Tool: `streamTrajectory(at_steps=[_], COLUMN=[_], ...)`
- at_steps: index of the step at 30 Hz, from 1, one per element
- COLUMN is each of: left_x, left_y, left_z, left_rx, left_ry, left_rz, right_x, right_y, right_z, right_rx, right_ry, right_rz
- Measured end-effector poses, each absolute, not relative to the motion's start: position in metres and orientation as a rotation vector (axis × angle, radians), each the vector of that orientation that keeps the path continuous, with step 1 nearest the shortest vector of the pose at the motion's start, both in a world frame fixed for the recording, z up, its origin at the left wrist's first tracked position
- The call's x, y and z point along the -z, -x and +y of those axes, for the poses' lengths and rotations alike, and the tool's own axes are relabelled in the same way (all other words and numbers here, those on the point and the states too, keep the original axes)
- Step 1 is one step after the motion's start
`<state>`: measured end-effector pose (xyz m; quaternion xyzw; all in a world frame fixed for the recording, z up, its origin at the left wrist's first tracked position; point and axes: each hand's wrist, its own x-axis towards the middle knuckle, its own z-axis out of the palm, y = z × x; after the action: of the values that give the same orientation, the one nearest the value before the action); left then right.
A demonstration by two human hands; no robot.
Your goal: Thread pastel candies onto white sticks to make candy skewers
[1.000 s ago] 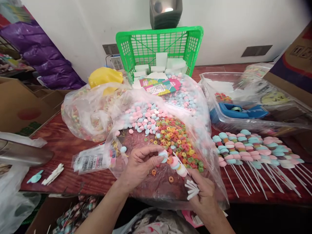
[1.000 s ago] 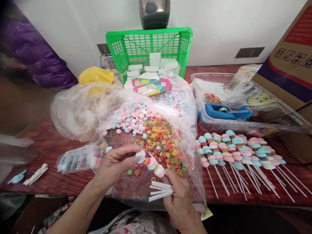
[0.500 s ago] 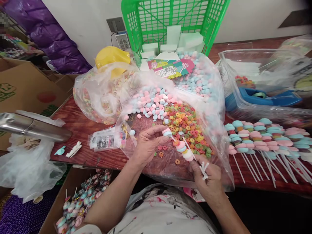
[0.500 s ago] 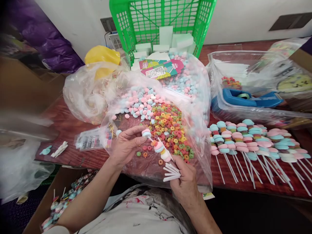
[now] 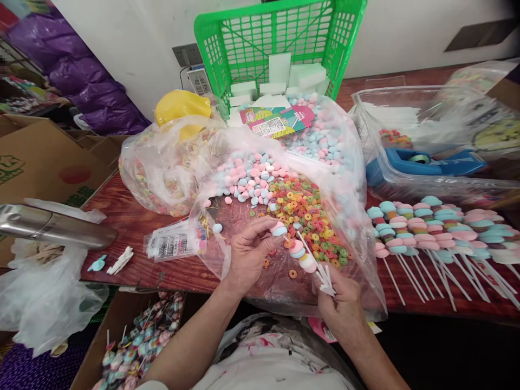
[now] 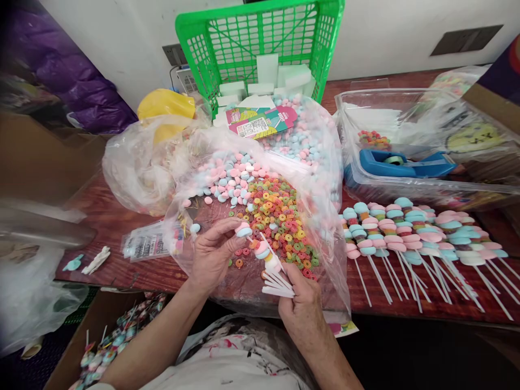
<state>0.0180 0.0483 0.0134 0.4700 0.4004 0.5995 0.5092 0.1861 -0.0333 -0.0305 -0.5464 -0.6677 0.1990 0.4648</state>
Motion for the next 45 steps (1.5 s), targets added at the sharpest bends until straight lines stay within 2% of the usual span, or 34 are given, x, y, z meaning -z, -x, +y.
streamTrajectory(at_steps=[5,12,15,18,22,25,31,34,39,45], left_x=[-0.006,0.006,0.006,0.002,-0.002,-0.003,-0.007,-0.008,-0.022,-0.025], left_y=[-0.014,-0.007,-0.011,-0.018,-0.025,-0.029,-0.034,-0.041,-0.056,-0.081], left_z=[0.043,0.048,0.048,0.05,0.055,0.055,0.047,0.048,0.051,0.052], left_rx=[-1.441,-1.273,-1.298,-1.334,-1.199,-1.108,-1.224,-1.238,-1.169,-1.068], left_ry=[-1.673,-1.973,-1.842,-1.46,-1.123,-1.161,-1.533,-1.382,-0.809,-0.949], left_rz=[1.038,1.026,1.038,0.986,0.935,0.97,1.023,1.038,0.856,0.767], right_x=[0.03,0.031,0.032,0.028,0.019,0.017,0.023,0.02,0.004,-0.013], right_y=[-0.181,-0.173,-0.174,-0.18,-0.189,-0.191,-0.185,-0.18,-0.187,-0.215], right_z=[-0.034,-0.039,-0.037,-0.032,-0.027,-0.028,-0.034,-0.033,-0.028,-0.047], right_rx=[-0.545,-0.58,-0.604,-0.598,-0.558,-0.515,-0.539,-0.586,-0.583,-0.529], right_ry=[1.383,1.343,1.349,1.327,1.295,1.328,1.432,1.436,1.395,1.446], right_rz=[-1.592,-1.587,-1.575,-1.589,-1.582,-1.583,-1.526,-1.495,-1.561,-1.586])
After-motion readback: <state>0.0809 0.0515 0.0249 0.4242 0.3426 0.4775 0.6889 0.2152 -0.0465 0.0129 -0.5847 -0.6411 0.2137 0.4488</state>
